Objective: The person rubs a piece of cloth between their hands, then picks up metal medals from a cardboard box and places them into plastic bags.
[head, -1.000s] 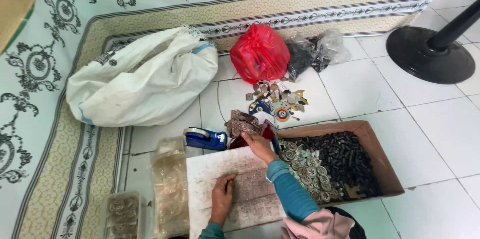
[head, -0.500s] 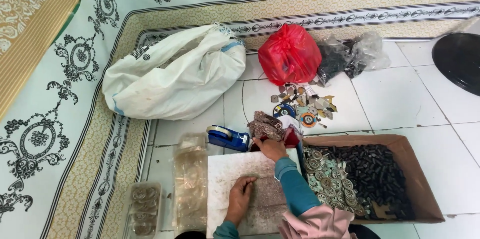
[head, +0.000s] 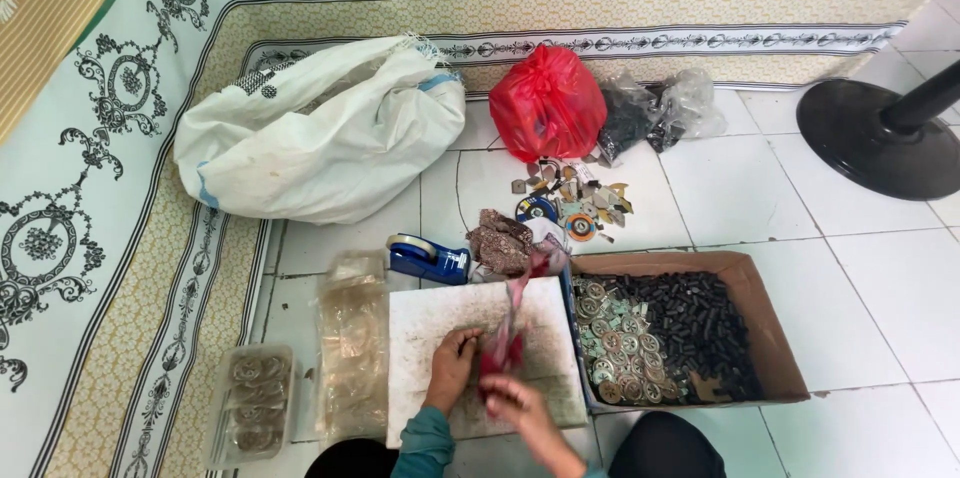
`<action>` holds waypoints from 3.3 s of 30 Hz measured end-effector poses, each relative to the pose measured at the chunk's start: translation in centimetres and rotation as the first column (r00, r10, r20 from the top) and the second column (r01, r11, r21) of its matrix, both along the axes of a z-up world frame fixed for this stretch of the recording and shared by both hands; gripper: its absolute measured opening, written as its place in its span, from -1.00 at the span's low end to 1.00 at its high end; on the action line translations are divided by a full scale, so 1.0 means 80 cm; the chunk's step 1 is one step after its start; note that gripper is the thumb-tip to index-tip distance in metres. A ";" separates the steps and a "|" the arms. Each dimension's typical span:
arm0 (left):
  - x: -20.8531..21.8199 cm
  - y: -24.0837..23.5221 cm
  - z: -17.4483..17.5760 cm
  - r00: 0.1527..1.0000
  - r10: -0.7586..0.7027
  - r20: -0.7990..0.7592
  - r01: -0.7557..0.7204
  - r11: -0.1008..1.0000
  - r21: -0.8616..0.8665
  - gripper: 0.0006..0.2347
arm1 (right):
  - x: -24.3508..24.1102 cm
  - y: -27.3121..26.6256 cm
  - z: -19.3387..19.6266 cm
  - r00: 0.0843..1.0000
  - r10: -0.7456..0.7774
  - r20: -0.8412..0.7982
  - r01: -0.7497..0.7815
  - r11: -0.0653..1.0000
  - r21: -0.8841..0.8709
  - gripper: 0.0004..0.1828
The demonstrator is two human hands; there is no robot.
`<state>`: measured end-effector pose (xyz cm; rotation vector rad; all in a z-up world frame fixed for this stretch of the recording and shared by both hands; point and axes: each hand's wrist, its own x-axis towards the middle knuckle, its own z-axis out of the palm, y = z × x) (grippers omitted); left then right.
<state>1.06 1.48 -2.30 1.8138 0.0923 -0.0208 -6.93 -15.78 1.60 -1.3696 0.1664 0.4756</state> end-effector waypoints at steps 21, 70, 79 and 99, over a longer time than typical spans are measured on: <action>-0.281 -0.065 -0.130 0.873 -0.391 -0.293 0.050 0.669 -0.742 -0.79 | -0.060 -0.038 0.147 0.974 -0.224 0.015 0.203 0.907 0.370 -0.54; -0.235 -0.010 0.108 0.926 -0.207 -0.315 -0.350 -0.161 -0.923 -0.49 | -0.176 0.068 0.139 0.569 0.336 0.751 -0.035 0.922 -0.386 -0.53; -0.245 -0.026 0.085 0.872 -0.331 -0.360 -0.434 -0.184 -0.882 -0.64 | -0.102 0.054 0.134 0.551 0.515 0.657 0.221 0.669 -0.710 -0.29; -0.246 -0.065 0.172 0.931 -0.130 -0.340 -0.320 0.153 -0.935 -0.39 | -0.075 0.071 0.161 0.744 0.290 0.601 0.091 0.848 -0.522 -0.32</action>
